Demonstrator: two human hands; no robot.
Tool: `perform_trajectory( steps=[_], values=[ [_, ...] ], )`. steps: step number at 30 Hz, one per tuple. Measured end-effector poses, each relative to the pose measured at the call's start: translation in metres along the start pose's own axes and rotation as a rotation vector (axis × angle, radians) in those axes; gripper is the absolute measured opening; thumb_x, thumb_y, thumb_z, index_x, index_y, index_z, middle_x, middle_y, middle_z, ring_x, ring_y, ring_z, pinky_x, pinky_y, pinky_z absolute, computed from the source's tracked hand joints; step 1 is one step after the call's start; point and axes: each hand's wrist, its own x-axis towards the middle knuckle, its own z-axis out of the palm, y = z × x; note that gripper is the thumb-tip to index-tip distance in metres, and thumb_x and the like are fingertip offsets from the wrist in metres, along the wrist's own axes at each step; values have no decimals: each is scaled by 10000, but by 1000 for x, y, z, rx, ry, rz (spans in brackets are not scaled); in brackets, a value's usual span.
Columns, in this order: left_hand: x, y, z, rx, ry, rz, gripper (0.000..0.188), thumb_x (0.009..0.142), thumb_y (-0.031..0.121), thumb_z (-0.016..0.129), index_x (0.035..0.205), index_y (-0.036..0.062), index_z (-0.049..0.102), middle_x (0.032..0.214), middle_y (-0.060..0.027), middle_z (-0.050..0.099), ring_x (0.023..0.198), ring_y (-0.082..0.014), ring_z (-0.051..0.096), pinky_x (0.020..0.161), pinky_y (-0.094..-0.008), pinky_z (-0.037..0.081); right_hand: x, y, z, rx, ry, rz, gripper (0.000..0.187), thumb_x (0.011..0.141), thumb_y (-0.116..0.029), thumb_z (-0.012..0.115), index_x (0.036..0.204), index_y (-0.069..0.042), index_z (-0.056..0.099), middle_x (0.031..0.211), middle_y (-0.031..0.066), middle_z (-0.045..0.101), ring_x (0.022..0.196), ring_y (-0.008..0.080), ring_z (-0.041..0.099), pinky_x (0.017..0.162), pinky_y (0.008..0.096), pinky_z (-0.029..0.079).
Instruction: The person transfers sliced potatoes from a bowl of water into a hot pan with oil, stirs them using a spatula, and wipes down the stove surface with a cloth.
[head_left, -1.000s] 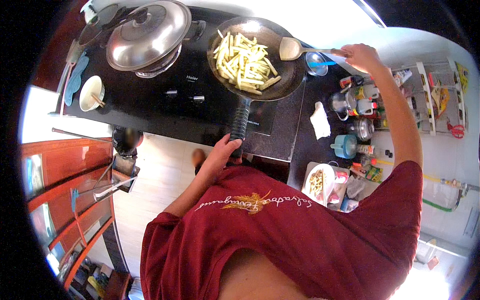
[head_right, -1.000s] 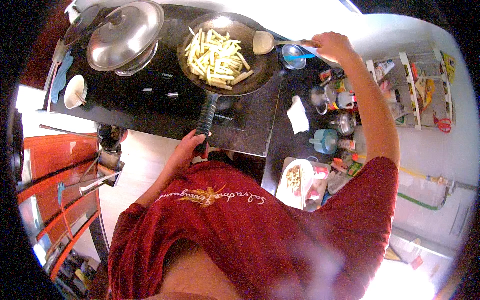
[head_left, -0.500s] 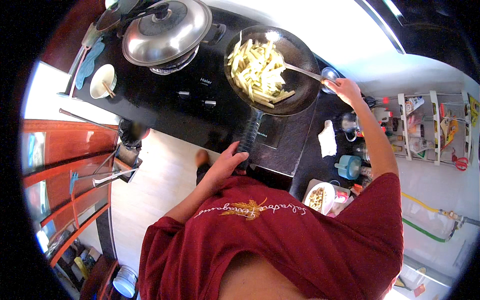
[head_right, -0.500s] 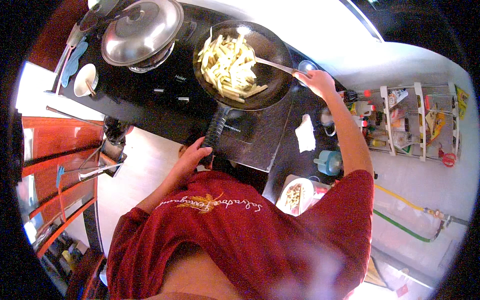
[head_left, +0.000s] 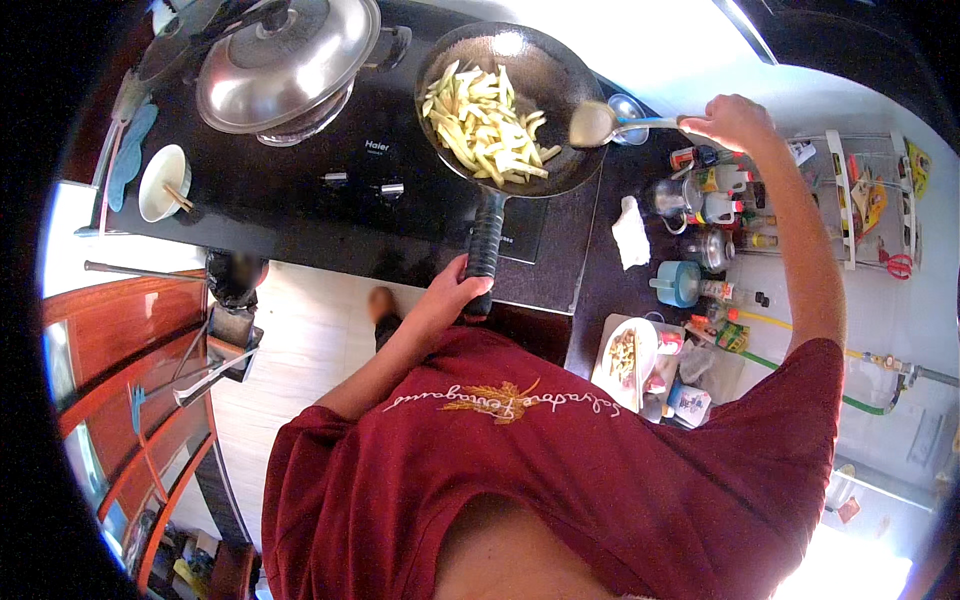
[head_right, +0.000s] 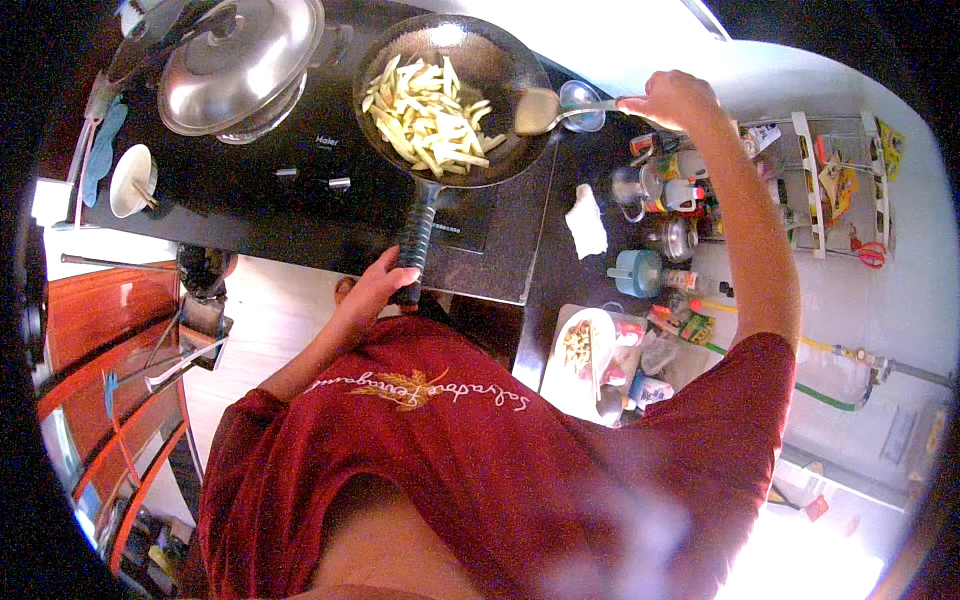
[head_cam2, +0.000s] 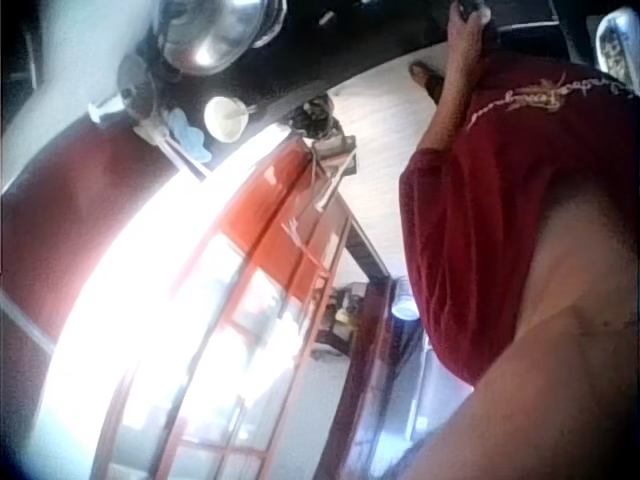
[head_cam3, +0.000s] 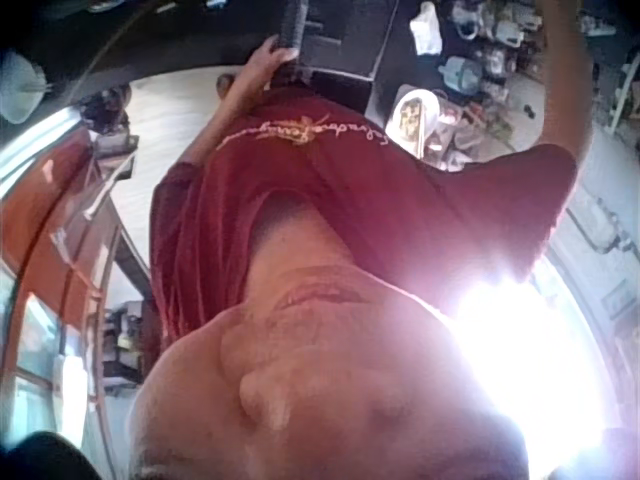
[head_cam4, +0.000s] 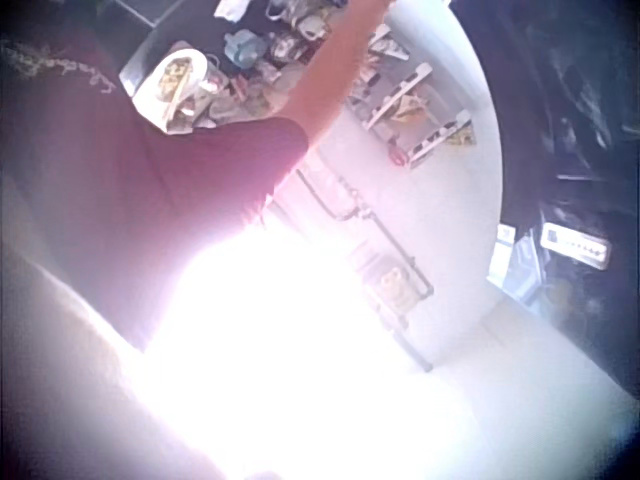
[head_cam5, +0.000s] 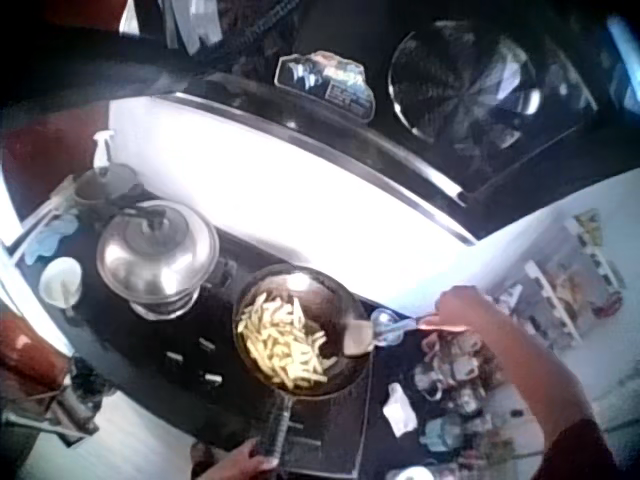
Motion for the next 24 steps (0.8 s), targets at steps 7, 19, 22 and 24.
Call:
perform_trajectory(
  steps=[7,19,22,24],
  values=[
    [8,-7,-9,103,-55,-41,326,829,246,570,1073,67,451,847,-16,508,732,-98,512,584,-276,492,-15,-65,15,656,-708,-47,655,817,-629,463,933,-8,636,551,26,528,396,73,414,340,240,308],
    [3,2,-8,100,-89,-57,322,845,237,542,1099,52,472,867,-24,538,751,-115,519,603,-271,470,-50,-112,121,814,44,102,628,787,-657,449,765,-49,608,669,159,618,682,325,626,603,436,480],
    [10,-1,-11,103,-95,-3,317,812,244,582,1040,55,470,808,-15,509,693,-96,502,590,-263,458,-66,-101,87,570,147,83,561,818,-612,439,789,-69,581,696,150,626,674,327,632,597,450,492],
    [13,-2,-12,122,-94,11,321,801,237,587,1033,45,476,807,-21,514,694,-98,503,597,-261,448,-74,-97,65,399,221,63,538,820,-602,443,792,-80,573,677,138,622,655,319,634,584,446,500]
  ],
)
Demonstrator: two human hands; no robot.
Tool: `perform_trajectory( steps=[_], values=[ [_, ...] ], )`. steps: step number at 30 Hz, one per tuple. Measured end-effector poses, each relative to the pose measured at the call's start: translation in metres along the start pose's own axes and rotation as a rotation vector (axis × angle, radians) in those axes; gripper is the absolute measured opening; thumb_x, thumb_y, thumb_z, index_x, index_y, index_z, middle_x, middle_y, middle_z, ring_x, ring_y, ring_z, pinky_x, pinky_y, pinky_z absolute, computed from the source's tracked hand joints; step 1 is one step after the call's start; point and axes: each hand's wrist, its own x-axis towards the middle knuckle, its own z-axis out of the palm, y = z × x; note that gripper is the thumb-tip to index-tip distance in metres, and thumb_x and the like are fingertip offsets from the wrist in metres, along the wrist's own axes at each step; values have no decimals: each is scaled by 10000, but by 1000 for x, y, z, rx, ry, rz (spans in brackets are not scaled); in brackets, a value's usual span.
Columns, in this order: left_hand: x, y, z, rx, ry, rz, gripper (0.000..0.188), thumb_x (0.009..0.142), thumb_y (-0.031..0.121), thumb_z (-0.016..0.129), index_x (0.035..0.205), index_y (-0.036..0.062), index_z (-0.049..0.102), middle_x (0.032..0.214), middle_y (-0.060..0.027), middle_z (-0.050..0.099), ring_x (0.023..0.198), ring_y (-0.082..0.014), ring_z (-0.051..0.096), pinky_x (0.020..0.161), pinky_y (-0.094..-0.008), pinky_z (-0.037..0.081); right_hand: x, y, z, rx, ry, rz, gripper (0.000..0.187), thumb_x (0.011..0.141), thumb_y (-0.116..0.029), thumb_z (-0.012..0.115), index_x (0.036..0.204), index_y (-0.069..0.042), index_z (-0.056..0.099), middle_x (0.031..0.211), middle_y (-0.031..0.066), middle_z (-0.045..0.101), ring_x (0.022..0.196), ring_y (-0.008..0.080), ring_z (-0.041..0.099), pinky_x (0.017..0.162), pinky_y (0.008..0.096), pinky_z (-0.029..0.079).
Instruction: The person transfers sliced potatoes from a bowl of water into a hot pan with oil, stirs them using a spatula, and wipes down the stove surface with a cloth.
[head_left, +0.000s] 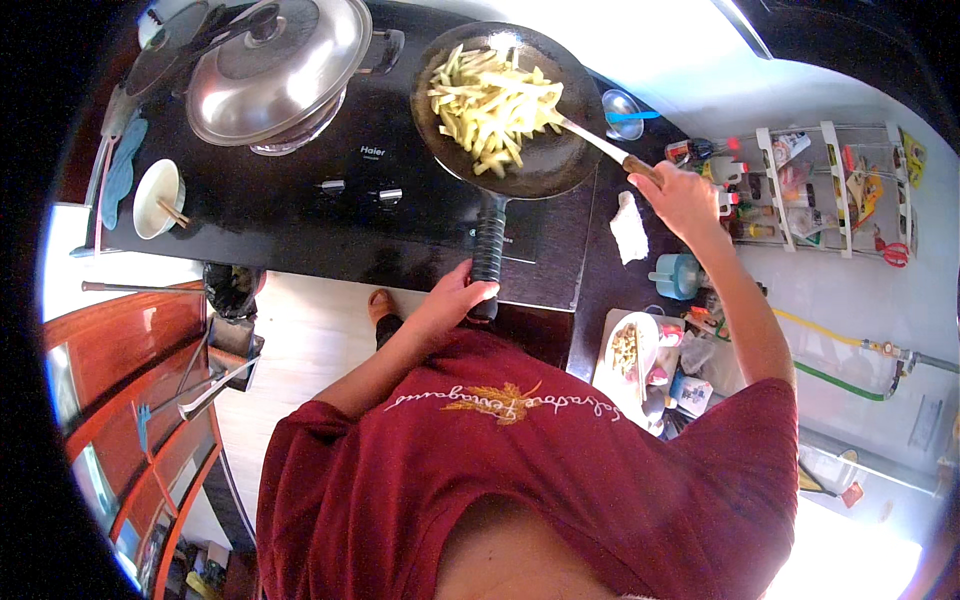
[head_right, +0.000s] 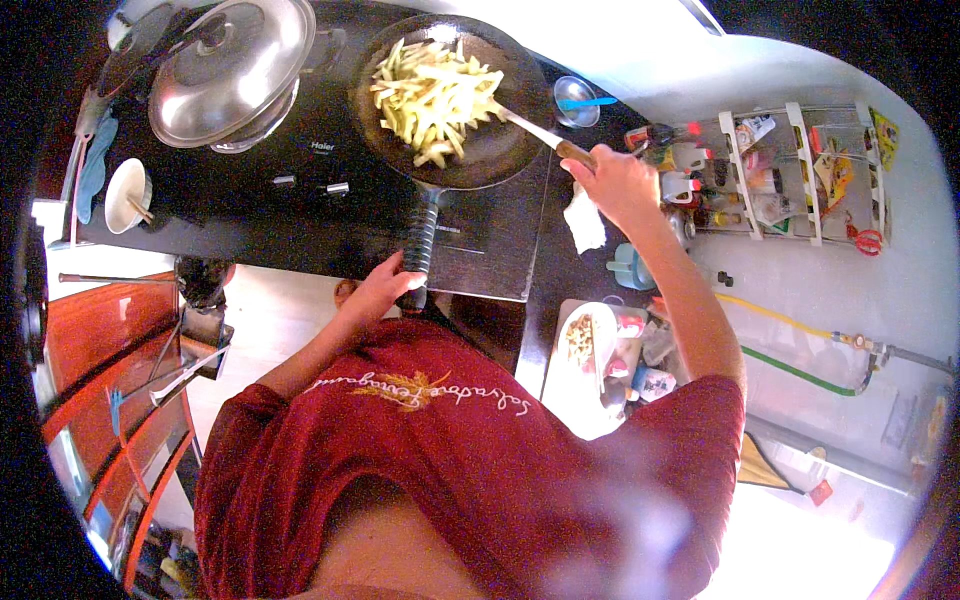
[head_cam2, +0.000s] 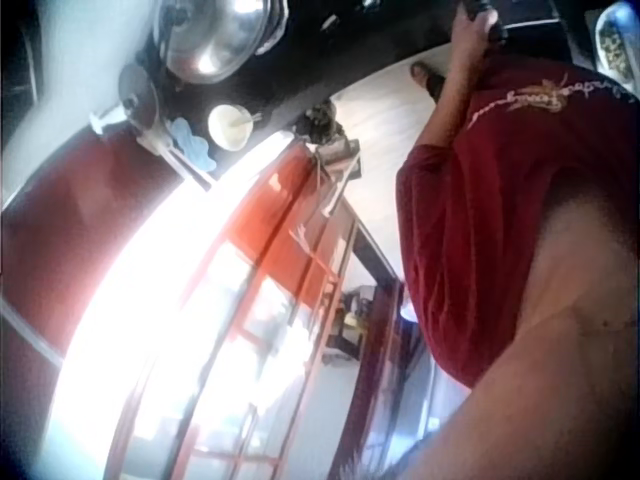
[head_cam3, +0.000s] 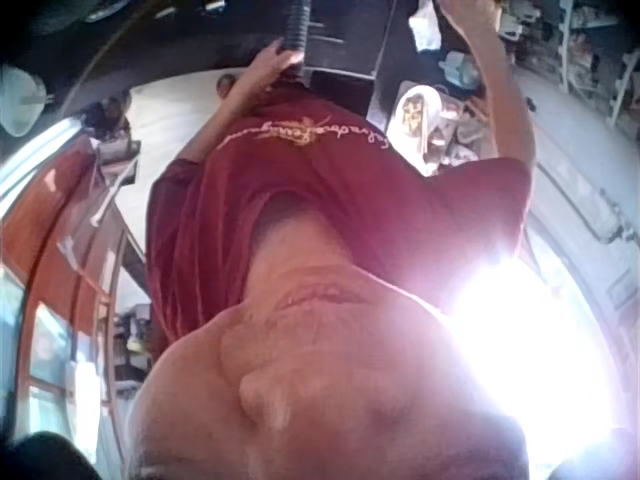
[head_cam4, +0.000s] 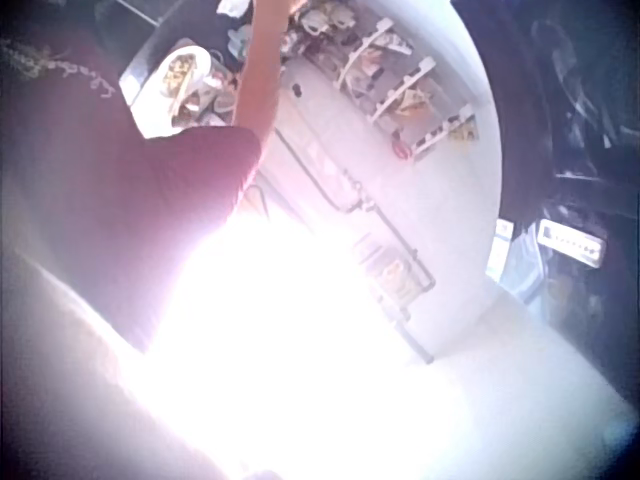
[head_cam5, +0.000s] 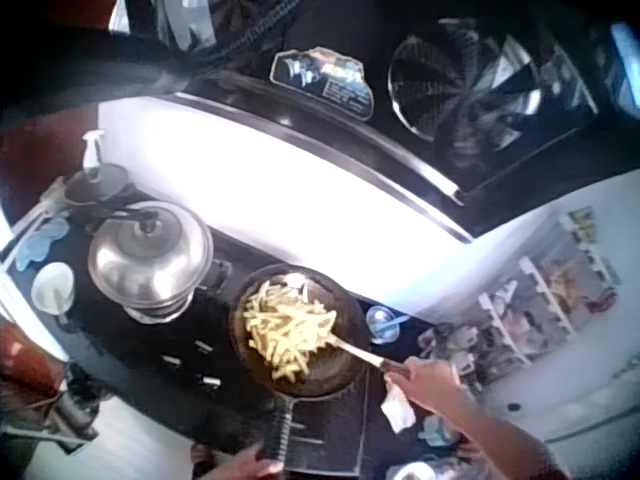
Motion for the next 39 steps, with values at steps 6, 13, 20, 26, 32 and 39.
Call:
perform_trajectory(
  steps=[6,13,20,26,32,39],
  values=[
    [4,0,2,65,25,12,324,782,235,598,1014,35,492,813,-31,534,703,-109,508,628,-265,437,16,9,-59,-291,-114,-22,563,838,-607,404,792,-78,592,683,121,625,679,288,645,628,434,526],
    [4,-4,-2,1,14,-22,314,790,250,599,991,36,489,771,-45,546,641,-115,532,554,-255,441,69,10,-103,-259,-441,11,613,818,-603,468,651,-43,653,599,123,616,535,207,618,561,322,504],
    [4,-7,-2,-23,-58,-26,306,805,272,595,980,49,478,739,-42,554,587,-116,543,507,-250,452,95,-16,-120,17,-929,125,570,842,-553,484,703,-13,601,539,72,551,385,103,500,312,236,362],
    [5,-9,-9,-5,-86,-24,315,809,296,600,981,60,486,743,-32,555,606,-119,549,504,-245,457,16,-54,-57,985,-1047,238,452,906,-452,445,825,-20,552,546,-4,474,380,27,336,306,169,241],
    [5,-6,-8,2,-128,1,293,819,287,598,983,65,499,775,-22,550,631,-106,544,521,-245,463,-20,-130,14,1719,-847,504,365,890,-407,504,777,-62,532,618,19,503,379,68,378,346,213,249],
    [5,-7,-13,72,-98,-81,328,837,314,595,1003,45,506,804,-17,560,654,-103,549,557,-248,469,-10,-119,61,1463,-353,429,332,830,-340,576,747,-19,556,585,25,547,409,68,443,357,222,313]
  ],
)
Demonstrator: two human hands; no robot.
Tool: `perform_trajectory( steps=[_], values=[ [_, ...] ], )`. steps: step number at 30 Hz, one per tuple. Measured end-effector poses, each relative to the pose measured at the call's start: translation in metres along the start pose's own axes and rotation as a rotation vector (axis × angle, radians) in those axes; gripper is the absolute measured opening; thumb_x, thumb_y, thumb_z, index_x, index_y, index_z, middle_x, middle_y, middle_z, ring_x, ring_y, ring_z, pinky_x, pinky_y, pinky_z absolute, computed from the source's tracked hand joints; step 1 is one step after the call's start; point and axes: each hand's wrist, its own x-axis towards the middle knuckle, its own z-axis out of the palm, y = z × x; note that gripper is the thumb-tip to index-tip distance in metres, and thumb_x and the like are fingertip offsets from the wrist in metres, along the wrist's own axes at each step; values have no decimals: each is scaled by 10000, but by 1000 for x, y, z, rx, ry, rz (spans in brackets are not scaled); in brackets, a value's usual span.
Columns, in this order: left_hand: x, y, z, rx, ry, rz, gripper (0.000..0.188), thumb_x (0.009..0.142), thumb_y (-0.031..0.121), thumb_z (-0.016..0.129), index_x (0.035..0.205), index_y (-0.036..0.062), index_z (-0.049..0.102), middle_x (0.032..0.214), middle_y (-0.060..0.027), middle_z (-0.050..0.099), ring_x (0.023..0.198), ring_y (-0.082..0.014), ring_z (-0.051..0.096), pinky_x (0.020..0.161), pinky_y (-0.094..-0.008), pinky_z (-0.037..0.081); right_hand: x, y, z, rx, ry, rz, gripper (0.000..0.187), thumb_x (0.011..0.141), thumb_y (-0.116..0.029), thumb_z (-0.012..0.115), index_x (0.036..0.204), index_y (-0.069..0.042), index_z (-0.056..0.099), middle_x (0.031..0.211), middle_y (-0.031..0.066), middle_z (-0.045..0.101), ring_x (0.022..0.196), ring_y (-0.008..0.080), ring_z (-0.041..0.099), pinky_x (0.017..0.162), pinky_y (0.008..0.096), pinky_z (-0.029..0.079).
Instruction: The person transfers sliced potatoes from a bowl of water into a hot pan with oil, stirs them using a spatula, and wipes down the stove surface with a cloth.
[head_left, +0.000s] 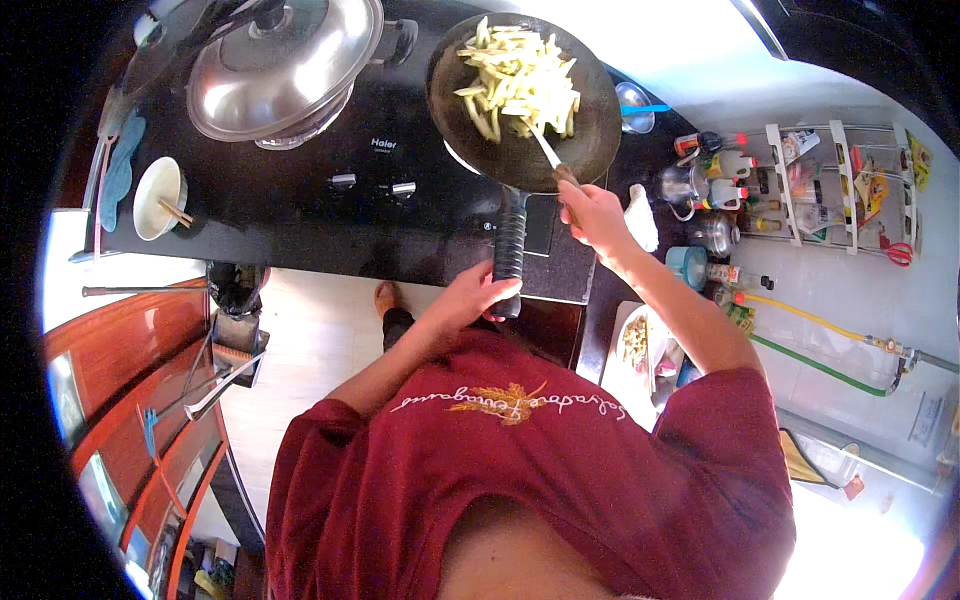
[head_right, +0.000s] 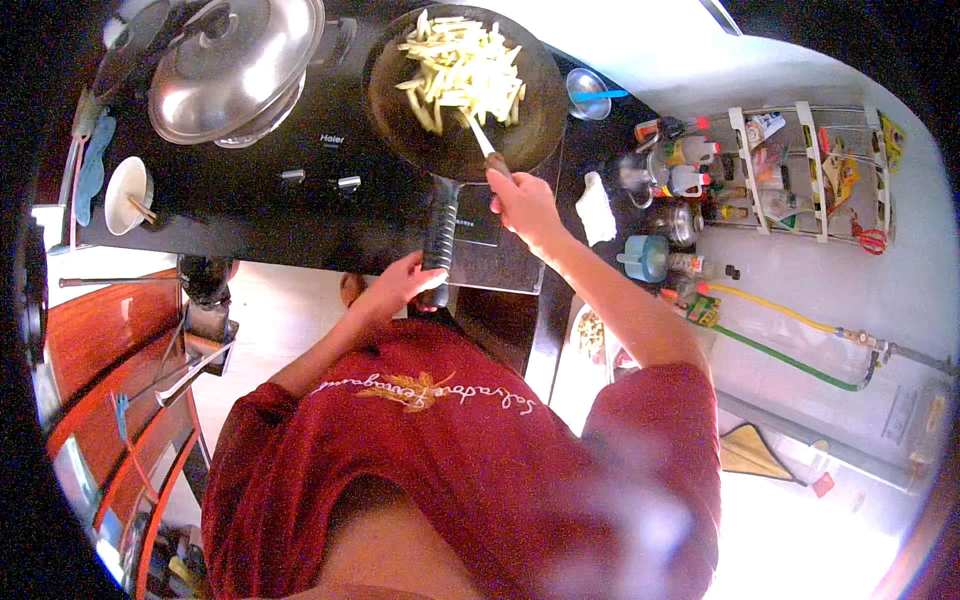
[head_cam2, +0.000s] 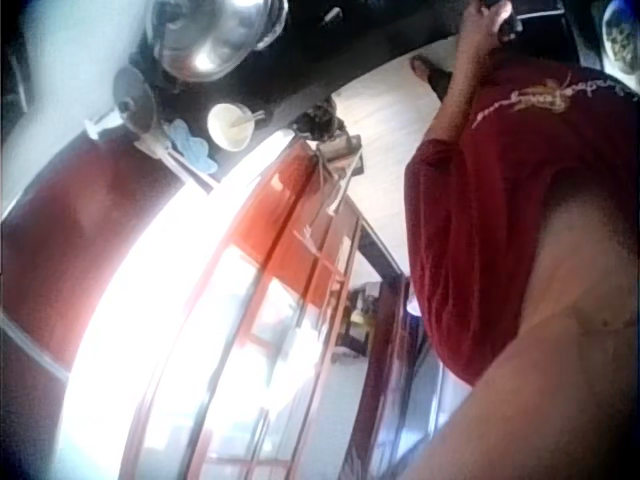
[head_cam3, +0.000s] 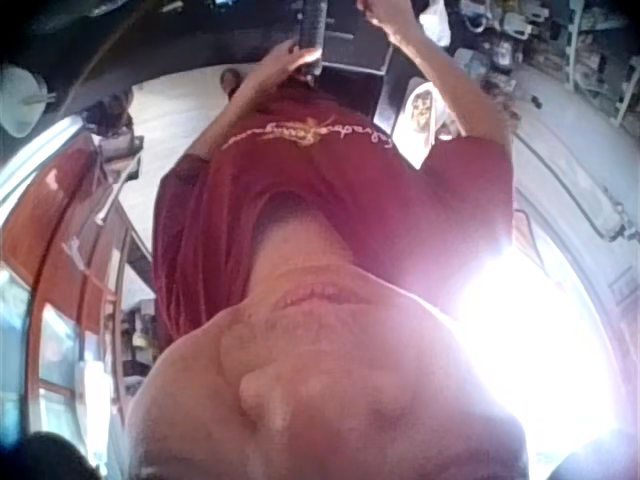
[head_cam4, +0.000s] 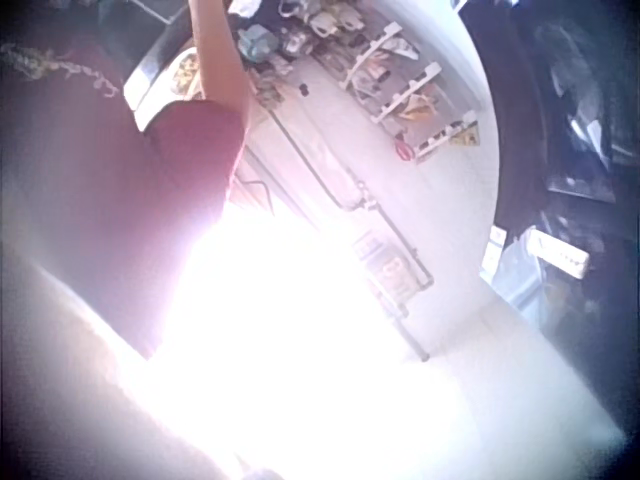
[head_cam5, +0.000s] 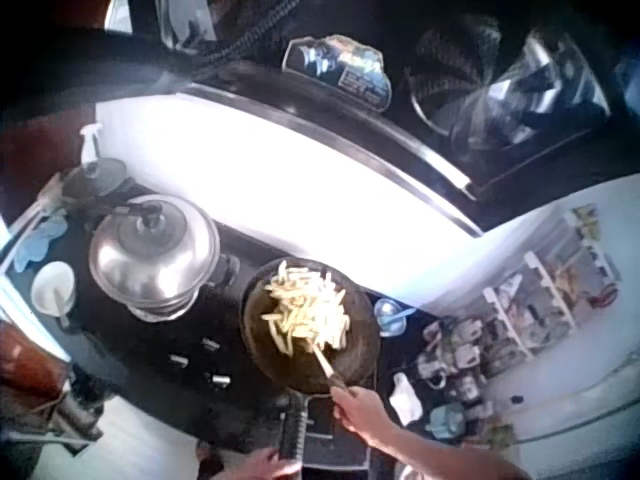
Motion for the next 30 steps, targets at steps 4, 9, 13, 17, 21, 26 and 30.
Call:
perform_trajectory(
  steps=[4,9,13,17,21,26,30],
  values=[
    [5,-2,-36,53,83,178,299,859,341,566,963,62,567,690,-29,570,581,-102,546,522,-237,459,-19,18,-27,-359,113,-30,369,810,-388,578,771,-21,580,604,45,581,488,126,525,480,287,411],
    [25,-16,-119,240,548,182,260,824,274,598,933,38,581,690,-59,585,581,-143,569,552,-270,476,-40,7,-54,-658,174,-166,414,797,-446,580,803,-33,595,654,101,610,628,220,597,586,342,447],
    [45,-19,-166,815,767,454,277,759,146,627,999,32,554,850,-131,583,807,-290,581,737,-333,473,-48,-18,-73,-1002,211,-239,387,792,-455,577,859,-74,592,737,146,620,713,319,621,631,408,479],
    [60,-10,-178,1265,829,724,418,717,84,637,1109,57,493,1072,-166,514,1001,-319,507,818,-373,454,-55,-60,-90,-1398,270,-374,324,781,-435,595,862,-124,552,769,96,611,734,287,628,633,422,500],
    [66,-9,-176,1298,782,624,345,705,94,640,1028,75,519,999,-138,526,960,-314,518,807,-378,446,-61,-95,-99,-1582,415,-549,257,775,-353,615,955,-183,547,836,66,570,751,278,618,620,418,504],
    [71,3,-171,1288,809,580,152,708,140,644,790,60,543,832,-110,533,833,-310,540,723,-399,455,-38,-134,-109,-1694,551,-800,331,756,-267,642,1072,-218,560,821,65,555,770,252,612,629,380,525],
    [77,10,-170,1299,809,570,185,716,182,650,667,42,540,753,-128,534,754,-316,550,669,-409,457,0,-152,-96,-1728,611,-911,312,771,-212,610,1079,-195,562,832,79,554,832,238,602,652,376,533]
  ],
)
